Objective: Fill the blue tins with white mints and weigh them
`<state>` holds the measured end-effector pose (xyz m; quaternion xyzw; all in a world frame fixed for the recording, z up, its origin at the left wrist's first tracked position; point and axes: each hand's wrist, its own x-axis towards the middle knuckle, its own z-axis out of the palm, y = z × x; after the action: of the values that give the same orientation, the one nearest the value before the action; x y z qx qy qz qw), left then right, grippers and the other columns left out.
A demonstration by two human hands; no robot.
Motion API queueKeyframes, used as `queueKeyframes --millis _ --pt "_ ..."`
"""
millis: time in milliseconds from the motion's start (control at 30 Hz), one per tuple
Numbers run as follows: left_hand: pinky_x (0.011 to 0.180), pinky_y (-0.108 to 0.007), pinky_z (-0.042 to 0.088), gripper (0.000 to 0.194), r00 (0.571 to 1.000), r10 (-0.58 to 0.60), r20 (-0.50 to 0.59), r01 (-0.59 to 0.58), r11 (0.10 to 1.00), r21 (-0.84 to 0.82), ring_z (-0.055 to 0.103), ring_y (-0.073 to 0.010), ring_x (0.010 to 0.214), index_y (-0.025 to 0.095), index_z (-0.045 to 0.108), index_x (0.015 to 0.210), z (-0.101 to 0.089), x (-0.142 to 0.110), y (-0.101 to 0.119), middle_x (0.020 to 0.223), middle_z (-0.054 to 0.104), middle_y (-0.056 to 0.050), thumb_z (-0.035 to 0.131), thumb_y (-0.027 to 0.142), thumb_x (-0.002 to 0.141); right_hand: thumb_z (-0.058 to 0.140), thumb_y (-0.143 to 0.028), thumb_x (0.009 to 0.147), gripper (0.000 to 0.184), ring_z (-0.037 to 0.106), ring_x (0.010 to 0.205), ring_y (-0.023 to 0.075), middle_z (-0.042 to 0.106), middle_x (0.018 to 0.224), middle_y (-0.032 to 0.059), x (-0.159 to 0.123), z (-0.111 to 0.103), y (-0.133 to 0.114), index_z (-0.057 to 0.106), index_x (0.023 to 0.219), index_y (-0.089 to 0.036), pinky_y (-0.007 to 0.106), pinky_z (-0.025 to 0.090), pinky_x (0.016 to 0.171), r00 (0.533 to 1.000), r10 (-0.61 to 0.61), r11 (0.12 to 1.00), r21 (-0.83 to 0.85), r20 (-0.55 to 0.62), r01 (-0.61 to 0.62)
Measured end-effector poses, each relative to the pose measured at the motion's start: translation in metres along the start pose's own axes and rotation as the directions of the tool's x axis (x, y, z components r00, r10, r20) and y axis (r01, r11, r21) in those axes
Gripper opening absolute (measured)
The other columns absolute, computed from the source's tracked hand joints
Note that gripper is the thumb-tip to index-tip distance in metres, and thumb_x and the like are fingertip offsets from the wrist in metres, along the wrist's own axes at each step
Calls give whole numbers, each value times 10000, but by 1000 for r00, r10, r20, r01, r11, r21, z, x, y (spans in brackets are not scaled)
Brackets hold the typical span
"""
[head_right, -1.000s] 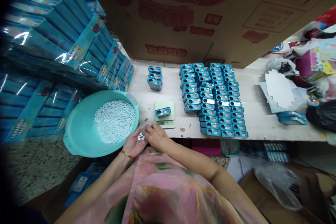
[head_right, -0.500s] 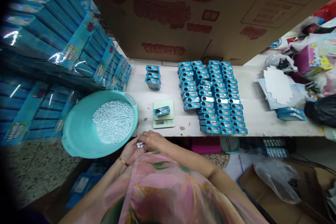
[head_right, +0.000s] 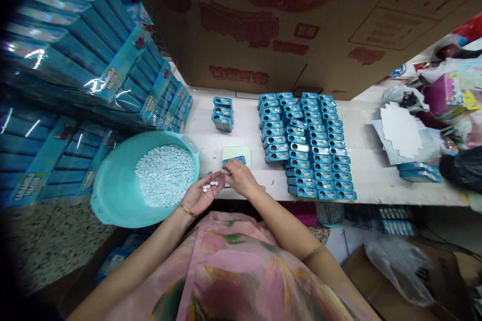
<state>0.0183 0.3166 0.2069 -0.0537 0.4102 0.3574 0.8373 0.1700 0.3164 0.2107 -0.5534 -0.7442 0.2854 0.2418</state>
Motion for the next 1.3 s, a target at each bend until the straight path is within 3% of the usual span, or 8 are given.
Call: queueKeyframes --millis 200,433,567,667,800,933,1100,1300 --pt "788 -290 490 194 999 15 -39 -15 1000 3 575 -215 941 41 609 830 -10 -1 6 884 642 -159 433 106 780 453 -98 763 208 495 845 145 532 892 45 16 -3 17 559 925 -176 245 397 747 996 74 978 -197 48 -63" --pt "765 -296 494 221 999 -10 -50 10 1000 -14 592 -206 900 52 594 896 -14 -6 1 887 643 -154 417 129 789 404 -145 832 189 508 862 133 557 910 47 13 -3 -1 570 918 -169 240 401 769 999 22 978 -208 43 -12" --pt "734 -278 492 289 998 -58 -20 56 995 -83 614 -157 789 80 566 981 -19 -8 -3 816 654 -102 364 225 834 446 -184 819 215 483 874 157 559 931 68 -9 20 -28 534 1010 -141 277 396 798 956 -219 933 -246 196 264" --pt "787 -301 469 384 991 -136 21 137 987 -82 590 -173 883 89 494 1114 -29 -13 -7 951 630 -117 336 312 845 447 -149 805 244 469 874 180 558 951 96 -22 46 -39 521 1034 -108 306 406 762 908 -280 877 -301 312 374" --pt "818 -336 452 429 988 -151 -29 149 988 -42 567 -198 945 86 422 1193 -42 -22 -10 1033 595 -142 325 317 845 433 -144 816 196 474 874 159 561 983 66 -29 70 -32 560 964 -157 256 416 674 875 -283 884 -248 392 396" --pt "736 -313 486 334 982 -174 -69 171 984 -40 611 -177 792 75 525 1037 -47 -26 -12 815 639 -108 340 276 845 466 -161 797 149 488 834 149 570 920 53 -29 76 -26 575 899 -164 234 414 654 884 -242 926 -176 400 333" --pt "674 -269 497 208 985 -146 -96 140 988 -61 603 -131 629 102 572 803 -45 -25 -13 645 622 -54 396 210 824 500 -124 752 153 488 793 135 561 838 49 -27 60 -27 574 884 -151 235 415 704 927 -231 969 -15 294 247" --pt "833 -327 447 268 996 -86 27 87 996 -8 591 -187 883 75 592 890 -20 -18 -4 856 647 -130 377 221 827 475 -78 739 153 498 783 109 543 799 30 -5 17 -8 572 838 -143 219 411 720 996 -81 985 148 -39 86"
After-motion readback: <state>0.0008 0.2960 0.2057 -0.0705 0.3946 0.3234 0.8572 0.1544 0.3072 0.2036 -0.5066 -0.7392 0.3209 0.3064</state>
